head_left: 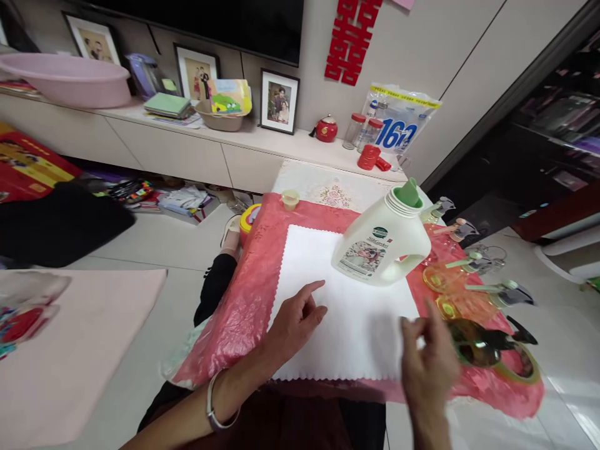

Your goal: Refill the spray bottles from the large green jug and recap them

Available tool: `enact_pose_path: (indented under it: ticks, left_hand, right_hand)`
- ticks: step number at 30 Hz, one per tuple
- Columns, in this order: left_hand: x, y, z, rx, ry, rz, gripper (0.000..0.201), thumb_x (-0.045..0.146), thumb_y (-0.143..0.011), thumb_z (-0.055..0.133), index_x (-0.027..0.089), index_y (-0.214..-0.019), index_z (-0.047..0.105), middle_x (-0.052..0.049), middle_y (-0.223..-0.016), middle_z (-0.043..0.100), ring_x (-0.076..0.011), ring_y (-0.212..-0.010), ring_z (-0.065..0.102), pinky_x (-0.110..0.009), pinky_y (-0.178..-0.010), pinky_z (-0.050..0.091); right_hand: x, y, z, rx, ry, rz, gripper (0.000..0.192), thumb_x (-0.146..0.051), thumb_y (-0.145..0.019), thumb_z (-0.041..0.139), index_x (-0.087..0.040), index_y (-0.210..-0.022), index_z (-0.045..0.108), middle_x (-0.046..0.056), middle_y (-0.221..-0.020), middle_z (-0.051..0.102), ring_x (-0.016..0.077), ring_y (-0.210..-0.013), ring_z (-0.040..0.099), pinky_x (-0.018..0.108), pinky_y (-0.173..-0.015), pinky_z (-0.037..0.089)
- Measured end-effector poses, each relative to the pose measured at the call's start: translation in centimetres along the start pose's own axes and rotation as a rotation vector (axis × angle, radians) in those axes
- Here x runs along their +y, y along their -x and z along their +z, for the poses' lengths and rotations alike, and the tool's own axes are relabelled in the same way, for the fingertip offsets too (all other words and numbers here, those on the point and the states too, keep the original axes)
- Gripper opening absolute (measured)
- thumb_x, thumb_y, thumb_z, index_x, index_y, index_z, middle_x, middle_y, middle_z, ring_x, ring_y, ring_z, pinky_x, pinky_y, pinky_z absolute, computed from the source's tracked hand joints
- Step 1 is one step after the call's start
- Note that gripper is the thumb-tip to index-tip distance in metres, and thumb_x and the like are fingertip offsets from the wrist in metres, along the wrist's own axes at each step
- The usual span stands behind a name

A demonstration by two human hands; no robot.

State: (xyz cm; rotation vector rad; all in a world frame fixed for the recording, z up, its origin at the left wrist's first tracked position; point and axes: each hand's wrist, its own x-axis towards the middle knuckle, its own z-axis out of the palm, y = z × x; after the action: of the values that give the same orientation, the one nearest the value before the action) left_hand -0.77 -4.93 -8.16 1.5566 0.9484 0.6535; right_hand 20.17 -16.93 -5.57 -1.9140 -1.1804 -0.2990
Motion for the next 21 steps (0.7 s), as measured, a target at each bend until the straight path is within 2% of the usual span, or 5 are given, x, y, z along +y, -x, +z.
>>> enact_pose_path:
  ticks: [2, 4, 7, 10, 21]
  left_hand:
    - [-0.1, 0.3, -0.1, 0.032, -0.18, 0.073, 0.065, 0.025, -0.091, 0.054, 0.023, -0.153, 0.039, 0.007, -0.068, 0.049, -0.0131, -0.061, 0.049, -0.026, -0.062, 0.042]
    - [-0.2, 0.7, -0.2, 0.084, -0.452, 0.196, 0.076, 0.013, -0.089, 0.048, 0.023, -0.16, 0.021, 0.005, -0.071, 0.054, -0.0154, -0.065, 0.053, -0.028, -0.065, 0.044]
    - [-0.2, 1.0, -0.2, 0.106, -0.848, 0.327, 0.085, 0.004, -0.091, 0.039, 0.023, -0.161, -0.005, 0.0, -0.082, 0.064, -0.019, -0.07, 0.059, -0.033, -0.067, 0.049]
    - [-0.1, 1.1, -0.2, 0.084, -1.075, 0.317, 0.094, -0.002, -0.09, 0.037, 0.019, -0.155, -0.028, 0.0, -0.083, 0.067, -0.0202, -0.068, 0.063, -0.034, -0.065, 0.052]
    - [-0.5, 0.9, -0.5, 0.063, -1.203, 0.239, 0.105, -0.006, -0.087, 0.043, 0.015, -0.148, -0.04, 0.002, -0.079, 0.067, -0.0185, -0.067, 0.065, -0.031, -0.061, 0.053]
  right_hand:
    - [-2.2, 1.6, 3.4, -0.189, -0.096, -0.083, 0.064, -0.044, -0.104, 0.052, -0.011, -0.158, 0.036, -0.003, -0.065, 0.046, 0.0097, -0.052, 0.045, 0.019, -0.052, 0.04]
    - [-4.1, 2.8, 5.9, -0.302, -0.099, -0.141, 0.066, -0.033, -0.105, 0.043, -0.011, -0.163, 0.021, -0.005, -0.063, 0.044, 0.0093, -0.048, 0.043, 0.018, -0.048, 0.035]
    - [-6.1, 3.3, 7.6, -0.269, -0.004, -0.21, 0.068, -0.022, -0.101, 0.033, -0.013, -0.165, 0.011, -0.005, -0.065, 0.046, 0.0094, -0.049, 0.044, 0.017, -0.05, 0.031]
    - [-7.1, 2.5, 7.8, -0.218, 0.09, -0.291, 0.072, -0.015, -0.098, 0.031, -0.015, -0.165, 0.007, -0.005, -0.065, 0.047, 0.009, -0.047, 0.041, 0.017, -0.05, 0.025]
    - [-7.4, 2.0, 8.0, -0.247, 0.208, -0.325, 0.078, -0.008, -0.089, 0.028, -0.016, -0.164, 0.011, -0.004, -0.059, 0.044, 0.0098, -0.044, 0.035, 0.017, -0.05, 0.015]
